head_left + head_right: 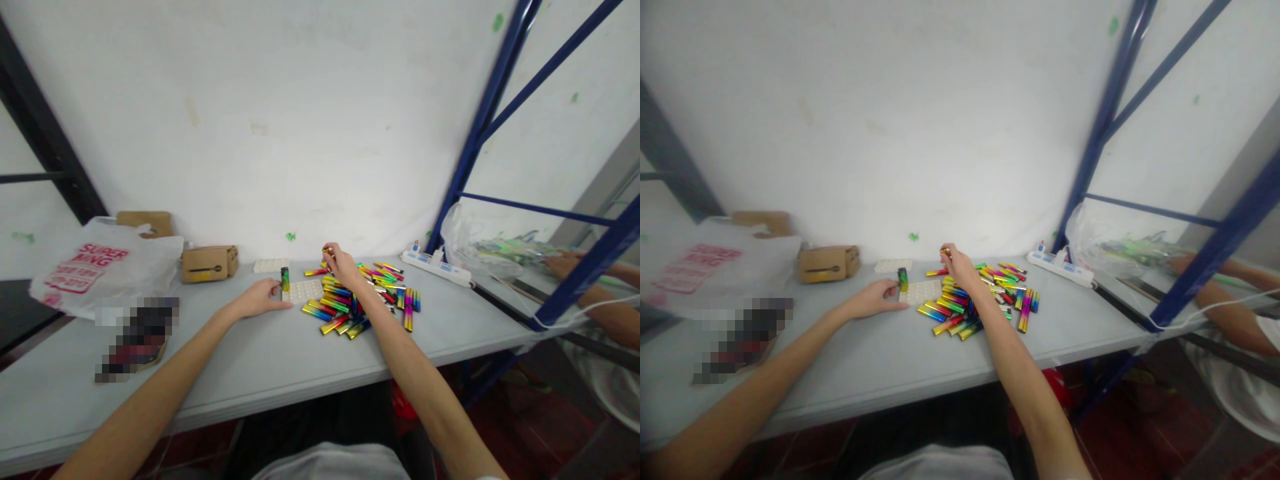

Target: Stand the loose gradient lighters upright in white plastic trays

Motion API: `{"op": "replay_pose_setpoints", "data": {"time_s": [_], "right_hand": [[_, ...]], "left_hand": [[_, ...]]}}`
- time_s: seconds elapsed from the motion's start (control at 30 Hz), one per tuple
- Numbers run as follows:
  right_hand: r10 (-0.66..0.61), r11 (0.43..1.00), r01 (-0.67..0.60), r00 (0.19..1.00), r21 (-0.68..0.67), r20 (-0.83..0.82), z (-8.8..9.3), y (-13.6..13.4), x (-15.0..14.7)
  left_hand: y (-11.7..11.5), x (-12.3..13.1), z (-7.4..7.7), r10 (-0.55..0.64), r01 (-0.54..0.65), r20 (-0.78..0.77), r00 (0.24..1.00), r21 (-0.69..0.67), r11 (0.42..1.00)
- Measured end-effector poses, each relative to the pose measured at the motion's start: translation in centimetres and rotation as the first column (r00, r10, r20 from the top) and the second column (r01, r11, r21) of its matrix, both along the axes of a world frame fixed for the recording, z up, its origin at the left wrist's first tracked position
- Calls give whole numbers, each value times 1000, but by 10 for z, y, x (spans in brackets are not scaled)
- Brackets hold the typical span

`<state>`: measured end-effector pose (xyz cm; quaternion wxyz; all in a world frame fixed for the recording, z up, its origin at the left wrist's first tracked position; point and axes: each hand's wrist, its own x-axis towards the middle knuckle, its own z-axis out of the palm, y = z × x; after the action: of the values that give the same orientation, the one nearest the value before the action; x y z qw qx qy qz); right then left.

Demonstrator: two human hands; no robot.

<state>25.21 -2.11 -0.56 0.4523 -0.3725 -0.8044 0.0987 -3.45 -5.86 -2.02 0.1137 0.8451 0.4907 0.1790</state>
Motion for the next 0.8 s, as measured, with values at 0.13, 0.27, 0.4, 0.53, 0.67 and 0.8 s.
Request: {"op": "replay_pose_setpoints", "data": {"time_s": [0.13,0.27,0.4,0.53,0.67,0.8], "right_hand": [[-59,996,57,997,-70,-40,-3,-2,-4],[-34,997,29,997,-77,-69,-5,-1,-9],[40,986,-61,990,-152,-138,-7,-3,-15],[-34,981,-11,974,-196,-224,-9,-3,-17],[-84,975,45,981,-216,-176,-11,1,-16],[47,965,-101,974,-241,-222,-12,0,-20]], "left_hand": [[-2,1,1,14,-14,14,1000,7,1000],[-3,1,0,25,-26,18,1000,9,1000],[-1,0,-2,15,-15,4,1000,7,1000],[1,-1,-3,0,0,-14,1000,6,1000],[0,-1,-2,-2,2,-2,1000,18,1000],[0,-1,-2,5,-5,7,1000,25,1000]]}}
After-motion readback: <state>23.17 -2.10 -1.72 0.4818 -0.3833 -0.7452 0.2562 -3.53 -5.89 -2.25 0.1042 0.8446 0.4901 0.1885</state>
